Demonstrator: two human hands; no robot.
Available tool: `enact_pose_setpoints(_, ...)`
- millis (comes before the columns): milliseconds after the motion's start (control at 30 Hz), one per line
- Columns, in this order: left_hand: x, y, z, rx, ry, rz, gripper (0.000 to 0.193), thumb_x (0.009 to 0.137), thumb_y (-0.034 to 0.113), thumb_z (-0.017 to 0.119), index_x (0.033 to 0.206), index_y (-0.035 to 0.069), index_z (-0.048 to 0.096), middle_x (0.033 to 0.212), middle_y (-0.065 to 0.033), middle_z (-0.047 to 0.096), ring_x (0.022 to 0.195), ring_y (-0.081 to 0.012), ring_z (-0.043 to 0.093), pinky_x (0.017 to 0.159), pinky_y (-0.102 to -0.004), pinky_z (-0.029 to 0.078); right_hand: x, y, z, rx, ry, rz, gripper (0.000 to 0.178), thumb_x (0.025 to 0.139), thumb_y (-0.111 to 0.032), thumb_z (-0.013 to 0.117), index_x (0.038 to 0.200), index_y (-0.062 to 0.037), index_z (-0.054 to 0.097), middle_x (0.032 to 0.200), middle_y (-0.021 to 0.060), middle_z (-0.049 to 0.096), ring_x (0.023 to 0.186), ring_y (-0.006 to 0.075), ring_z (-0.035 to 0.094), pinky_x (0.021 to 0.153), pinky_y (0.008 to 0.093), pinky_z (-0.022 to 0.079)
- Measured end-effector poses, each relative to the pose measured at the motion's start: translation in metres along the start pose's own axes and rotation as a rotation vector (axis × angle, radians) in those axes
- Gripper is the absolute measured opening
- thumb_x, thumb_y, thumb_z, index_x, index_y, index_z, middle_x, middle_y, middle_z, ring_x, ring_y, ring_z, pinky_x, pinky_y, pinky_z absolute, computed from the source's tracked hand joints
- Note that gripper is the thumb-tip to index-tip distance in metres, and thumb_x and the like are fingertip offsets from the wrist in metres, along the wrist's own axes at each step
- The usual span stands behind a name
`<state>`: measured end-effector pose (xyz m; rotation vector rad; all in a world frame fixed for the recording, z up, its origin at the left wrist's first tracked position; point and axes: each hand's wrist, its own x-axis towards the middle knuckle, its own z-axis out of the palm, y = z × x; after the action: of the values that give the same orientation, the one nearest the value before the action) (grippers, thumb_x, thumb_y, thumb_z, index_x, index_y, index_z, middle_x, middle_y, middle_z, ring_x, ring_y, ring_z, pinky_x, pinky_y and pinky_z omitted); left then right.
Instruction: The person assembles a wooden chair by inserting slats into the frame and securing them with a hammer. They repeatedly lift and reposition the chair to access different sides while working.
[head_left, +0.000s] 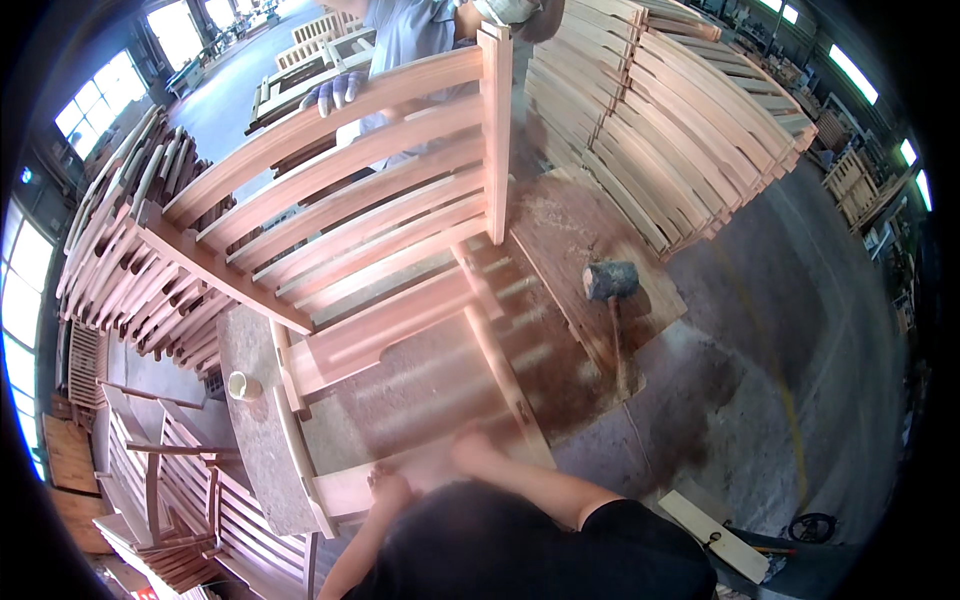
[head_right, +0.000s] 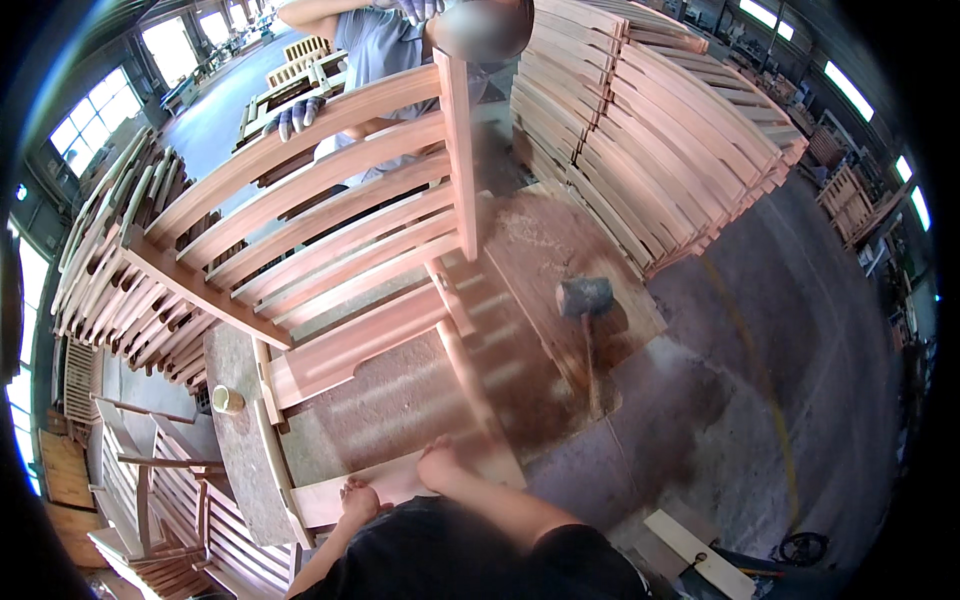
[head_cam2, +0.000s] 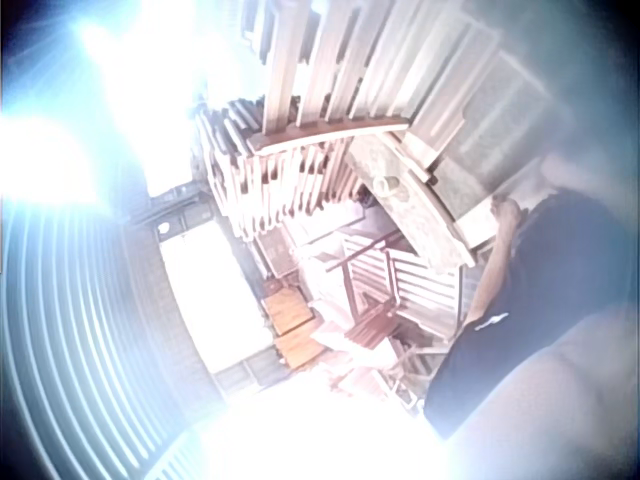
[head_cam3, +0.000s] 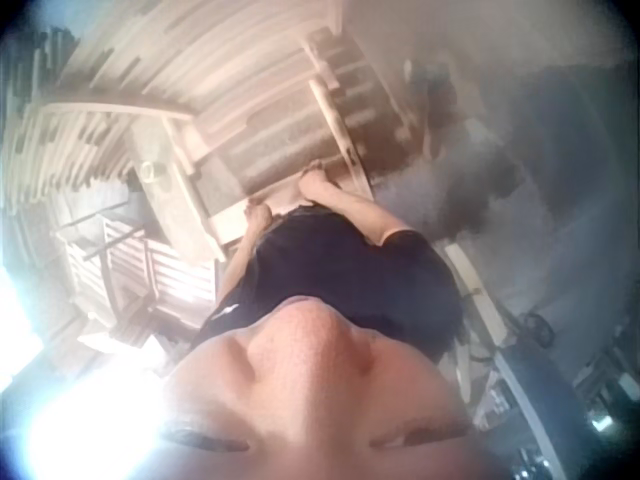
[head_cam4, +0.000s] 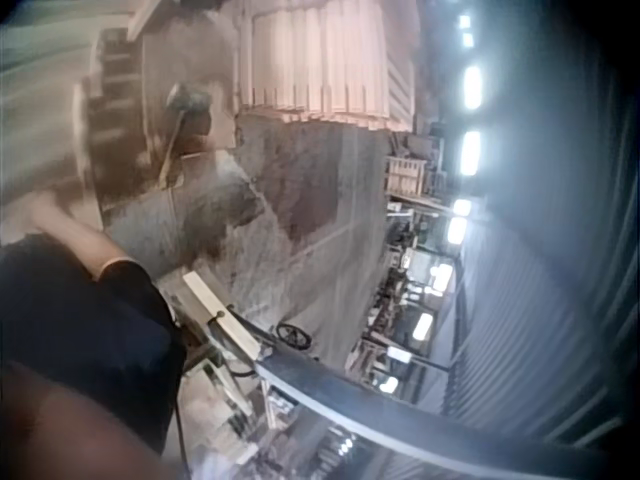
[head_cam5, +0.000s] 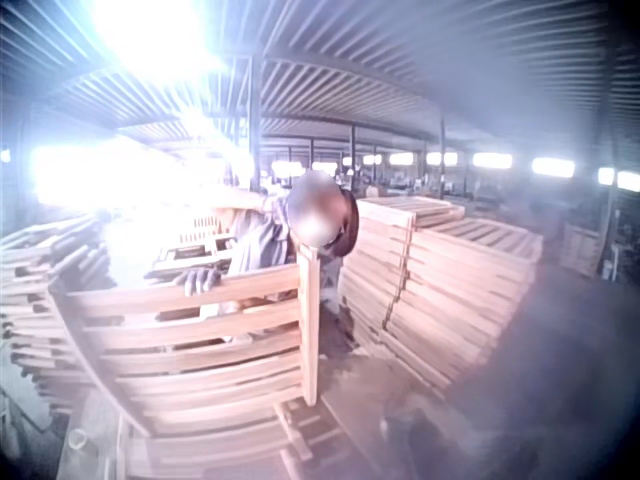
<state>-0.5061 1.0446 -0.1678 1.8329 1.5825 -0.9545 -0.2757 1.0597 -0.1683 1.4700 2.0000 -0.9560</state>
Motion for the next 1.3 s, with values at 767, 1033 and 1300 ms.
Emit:
enact_pose_setpoints(767,-0.004,0.011,-0.004,0.029,0.037,-0.041,0.11,0.082,0.053,0.076,0.148,-0.019,0.025,0.157,-0.038,0.025,0.149,-0.0464,0.027,0.122,-0.0508,0.024,0.012,0.003,0.016,-0.09,0.12,0.018,0.052,0.097,-0.015,0.047,0.142,0.0115,0.048,0.145,0.0301,0.051,0.138,0.0465,0.044,0.118,0.0596,0.023)
enact_pose_setpoints(1033,0.002,0.005,0.002,-0.028,0.056,-0.054,0.108,0.081,0.051,0.077,0.148,-0.018,0.027,0.158,-0.0356,0.025,0.149,-0.0458,0.025,0.122,-0.0493,0.024,0.0,0.004,0.006,-0.159,0.197,-0.026,0.042,0.096,-0.015,0.049,0.129,0.0066,0.063,0.128,0.0205,0.067,0.128,0.0396,0.055,0.113,0.0563,0.032)
enact_pose_setpoints(1300,0.001,-0.008,0.002,-0.057,0.111,-0.006,0.097,0.08,0.054,0.075,0.144,-0.011,0.041,0.154,-0.0312,0.036,0.143,-0.0417,0.038,0.118,-0.0464,0.032,0.013,0.087,-0.068,0.681,0.176,-0.139,0.024,0.094,-0.028,0.063,0.108,-0.011,0.073,0.107,0.0094,0.073,0.101,0.0229,0.069,0.091,0.0377,0.054)
